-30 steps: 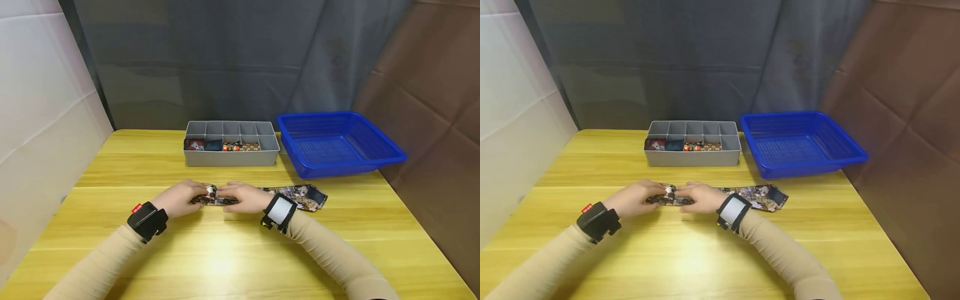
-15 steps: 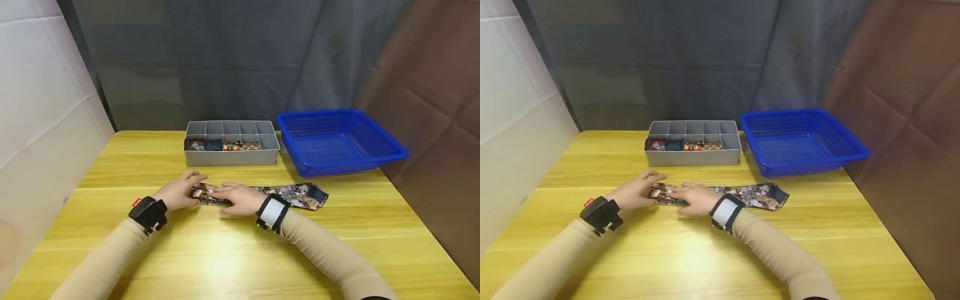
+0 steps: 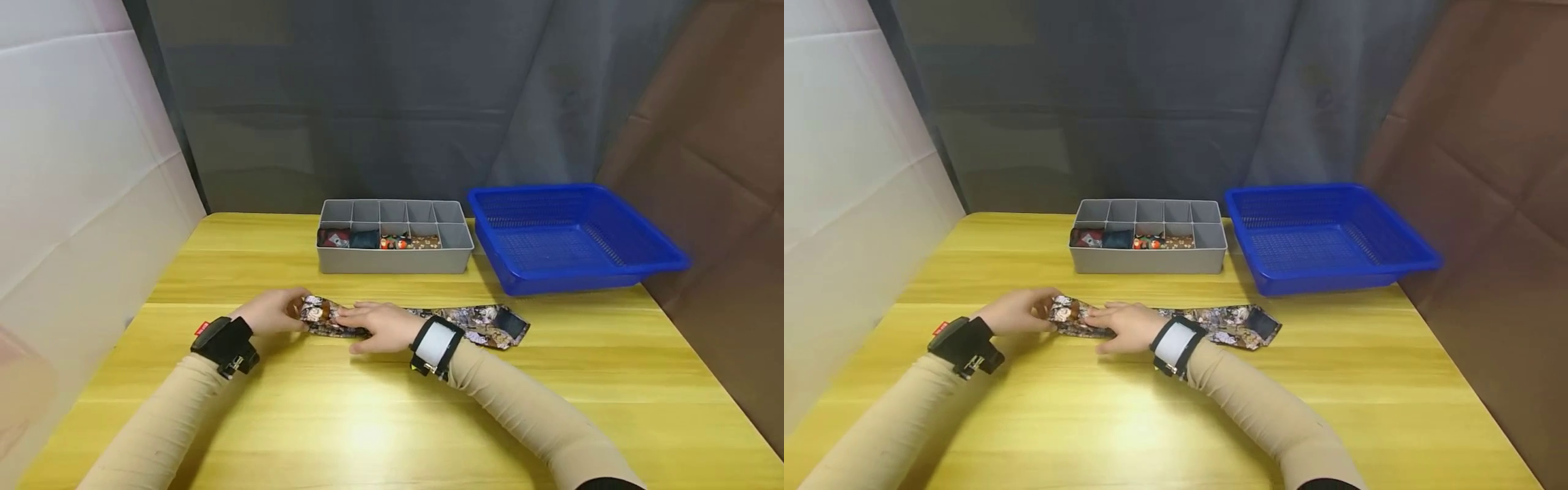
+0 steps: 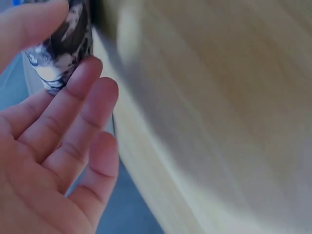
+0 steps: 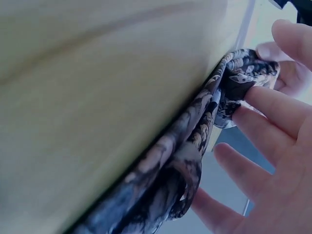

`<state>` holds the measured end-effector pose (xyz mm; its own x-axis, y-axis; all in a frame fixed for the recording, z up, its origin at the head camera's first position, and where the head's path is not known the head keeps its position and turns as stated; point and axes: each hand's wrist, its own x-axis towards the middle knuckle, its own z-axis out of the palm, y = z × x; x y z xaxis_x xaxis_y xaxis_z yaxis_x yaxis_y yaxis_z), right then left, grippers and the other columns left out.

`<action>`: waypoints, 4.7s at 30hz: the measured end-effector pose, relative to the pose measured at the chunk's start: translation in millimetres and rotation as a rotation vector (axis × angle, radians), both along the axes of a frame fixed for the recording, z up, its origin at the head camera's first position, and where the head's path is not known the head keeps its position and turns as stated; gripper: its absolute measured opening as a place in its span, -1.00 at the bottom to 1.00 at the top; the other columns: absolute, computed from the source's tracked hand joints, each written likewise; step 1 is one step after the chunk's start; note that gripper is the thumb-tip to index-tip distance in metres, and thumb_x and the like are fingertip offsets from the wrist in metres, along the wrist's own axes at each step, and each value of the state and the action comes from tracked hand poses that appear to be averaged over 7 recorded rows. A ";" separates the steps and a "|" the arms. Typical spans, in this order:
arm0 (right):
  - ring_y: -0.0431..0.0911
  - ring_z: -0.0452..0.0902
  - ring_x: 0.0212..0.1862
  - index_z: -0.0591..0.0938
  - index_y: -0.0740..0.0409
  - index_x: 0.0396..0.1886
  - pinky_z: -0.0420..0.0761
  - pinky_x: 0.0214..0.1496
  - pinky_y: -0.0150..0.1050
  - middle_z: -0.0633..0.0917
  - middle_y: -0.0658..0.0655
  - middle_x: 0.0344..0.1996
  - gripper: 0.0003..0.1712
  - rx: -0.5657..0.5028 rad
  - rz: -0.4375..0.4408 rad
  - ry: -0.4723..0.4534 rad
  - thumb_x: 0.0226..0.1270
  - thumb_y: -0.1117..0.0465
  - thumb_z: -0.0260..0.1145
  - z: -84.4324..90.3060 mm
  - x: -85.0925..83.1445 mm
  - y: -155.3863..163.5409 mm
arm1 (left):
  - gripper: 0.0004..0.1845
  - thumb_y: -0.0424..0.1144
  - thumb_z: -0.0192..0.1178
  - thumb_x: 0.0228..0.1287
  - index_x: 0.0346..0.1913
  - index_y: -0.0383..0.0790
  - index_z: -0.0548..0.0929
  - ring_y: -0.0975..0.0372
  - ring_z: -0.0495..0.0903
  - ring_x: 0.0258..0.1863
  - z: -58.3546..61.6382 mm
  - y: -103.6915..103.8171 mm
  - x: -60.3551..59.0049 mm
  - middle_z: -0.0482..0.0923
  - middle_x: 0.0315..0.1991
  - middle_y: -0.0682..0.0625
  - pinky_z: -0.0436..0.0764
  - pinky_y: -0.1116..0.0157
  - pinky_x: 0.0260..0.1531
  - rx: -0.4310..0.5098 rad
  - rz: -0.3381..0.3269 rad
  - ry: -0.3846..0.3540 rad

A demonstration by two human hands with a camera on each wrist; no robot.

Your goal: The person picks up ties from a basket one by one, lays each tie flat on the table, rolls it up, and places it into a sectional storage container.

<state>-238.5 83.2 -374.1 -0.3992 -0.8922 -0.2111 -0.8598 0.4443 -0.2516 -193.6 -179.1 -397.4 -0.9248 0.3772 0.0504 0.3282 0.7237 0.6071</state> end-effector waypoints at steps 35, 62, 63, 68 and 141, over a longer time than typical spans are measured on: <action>0.26 0.07 0.43 0.45 0.11 0.35 0.16 0.30 0.32 0.38 0.18 0.37 -0.24 -0.017 -0.210 0.094 0.14 0.05 0.43 3.5 -37.1 141.0 | -0.65 -0.21 0.25 0.24 0.07 -0.25 0.67 -0.01 0.53 0.11 16.0 59.2 22.1 0.59 0.07 -0.13 0.47 0.04 0.12 -0.225 -0.074 0.290; 0.14 0.06 0.46 0.25 0.01 0.49 0.09 0.42 0.06 0.22 0.03 0.46 -0.22 -0.071 -0.008 0.076 0.34 -0.06 0.27 5.7 9.2 34.4 | -0.70 -0.19 0.36 0.12 -0.10 -0.25 0.70 0.11 0.55 -0.13 21.5 49.6 -6.3 0.59 -0.15 -0.03 0.53 0.12 -0.04 -0.158 -0.150 0.211; 0.14 0.06 0.46 0.25 -0.02 0.49 0.10 0.42 0.09 0.22 0.01 0.46 -0.22 -0.056 -0.020 0.083 0.34 -0.07 0.27 5.4 10.0 33.5 | -0.62 -0.16 0.39 0.08 -0.06 -0.27 0.68 0.08 0.54 -0.08 18.5 45.7 -8.8 0.58 -0.11 -0.06 0.52 0.10 -0.01 -0.148 -0.131 0.194; 0.16 0.03 0.46 0.27 -0.04 0.48 0.12 0.36 0.23 0.21 -0.01 0.46 -0.23 -0.026 -0.046 0.086 0.34 -0.07 0.27 7.3 10.6 31.3 | -0.28 -0.02 0.49 -0.12 0.14 -0.30 0.57 -0.04 0.45 0.04 5.0 27.9 -15.8 0.51 0.02 -0.17 0.45 0.00 0.08 -0.176 -0.068 0.122; 0.20 0.09 0.44 0.46 0.14 0.34 0.11 0.41 0.11 0.37 0.12 0.38 -0.41 -0.170 -0.052 0.073 0.38 0.02 0.24 15.2 -4.1 69.9 | -0.58 -0.12 0.08 0.42 0.18 -0.33 0.57 -0.03 0.63 -0.11 19.4 64.6 -4.9 0.66 -0.10 -0.19 0.55 0.01 -0.09 -0.068 0.133 0.143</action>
